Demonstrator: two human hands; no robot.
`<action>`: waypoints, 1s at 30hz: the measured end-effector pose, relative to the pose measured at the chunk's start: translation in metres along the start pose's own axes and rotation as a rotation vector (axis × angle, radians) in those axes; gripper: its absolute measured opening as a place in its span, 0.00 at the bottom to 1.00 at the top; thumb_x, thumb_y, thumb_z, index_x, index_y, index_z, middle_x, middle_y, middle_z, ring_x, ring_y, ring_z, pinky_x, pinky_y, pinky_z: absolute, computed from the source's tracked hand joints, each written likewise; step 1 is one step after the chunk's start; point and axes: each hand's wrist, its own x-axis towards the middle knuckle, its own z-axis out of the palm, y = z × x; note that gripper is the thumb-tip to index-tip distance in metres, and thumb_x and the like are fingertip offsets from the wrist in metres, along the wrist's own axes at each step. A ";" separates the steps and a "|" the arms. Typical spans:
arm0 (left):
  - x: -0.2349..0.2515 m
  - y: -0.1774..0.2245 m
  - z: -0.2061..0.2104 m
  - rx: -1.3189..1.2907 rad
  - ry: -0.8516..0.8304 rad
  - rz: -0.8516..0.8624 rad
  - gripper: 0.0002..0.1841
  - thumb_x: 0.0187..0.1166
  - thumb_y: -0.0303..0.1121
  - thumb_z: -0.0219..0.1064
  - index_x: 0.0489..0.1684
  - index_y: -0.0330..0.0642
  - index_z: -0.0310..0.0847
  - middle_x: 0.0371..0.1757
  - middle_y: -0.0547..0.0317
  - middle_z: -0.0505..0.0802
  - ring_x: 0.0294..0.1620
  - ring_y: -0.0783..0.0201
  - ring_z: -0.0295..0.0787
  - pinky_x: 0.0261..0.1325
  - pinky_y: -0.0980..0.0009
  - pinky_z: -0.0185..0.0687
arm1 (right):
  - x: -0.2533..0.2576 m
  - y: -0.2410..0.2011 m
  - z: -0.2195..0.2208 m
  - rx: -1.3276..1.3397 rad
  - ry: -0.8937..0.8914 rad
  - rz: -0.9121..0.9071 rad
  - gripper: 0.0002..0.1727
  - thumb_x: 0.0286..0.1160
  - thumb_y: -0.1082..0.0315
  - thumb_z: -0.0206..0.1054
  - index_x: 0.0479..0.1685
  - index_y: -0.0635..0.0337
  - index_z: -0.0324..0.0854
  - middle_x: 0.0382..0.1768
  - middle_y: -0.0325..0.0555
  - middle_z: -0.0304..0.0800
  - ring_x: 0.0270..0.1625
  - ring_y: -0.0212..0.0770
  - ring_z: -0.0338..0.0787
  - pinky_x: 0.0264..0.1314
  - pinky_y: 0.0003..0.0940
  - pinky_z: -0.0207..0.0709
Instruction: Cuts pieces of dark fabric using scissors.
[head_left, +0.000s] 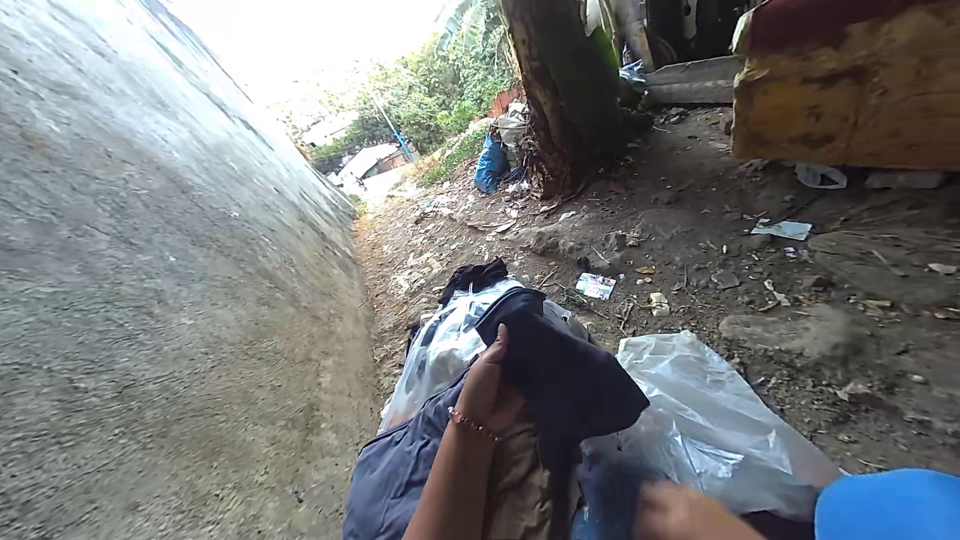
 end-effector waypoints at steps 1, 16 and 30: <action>-0.008 0.007 0.004 0.013 -0.035 0.000 0.26 0.96 0.48 0.37 0.61 0.39 0.77 0.46 0.46 0.95 0.47 0.53 0.95 0.51 0.53 0.93 | 0.013 0.007 -0.015 0.000 0.251 -0.019 0.16 0.73 0.58 0.74 0.44 0.64 0.91 0.49 0.64 0.92 0.57 0.66 0.90 0.60 0.68 0.82; -0.060 0.041 0.009 -0.093 -0.443 0.346 0.20 0.90 0.47 0.52 0.50 0.49 0.92 0.47 0.54 0.97 0.51 0.64 0.96 0.55 0.64 0.93 | 0.074 0.021 -0.065 1.608 -0.123 -0.350 0.30 0.69 0.26 0.63 0.50 0.37 0.93 0.44 0.28 0.97 0.47 0.24 0.94 0.50 0.26 0.89; -0.045 -0.009 -0.032 0.278 -0.253 0.087 0.14 0.74 0.23 0.69 0.56 0.37 0.82 0.46 0.48 0.97 0.47 0.57 0.96 0.55 0.56 0.93 | 0.085 0.005 -0.163 1.016 0.155 0.317 0.07 0.86 0.70 0.61 0.53 0.60 0.82 0.40 0.40 0.94 0.41 0.33 0.94 0.49 0.31 0.89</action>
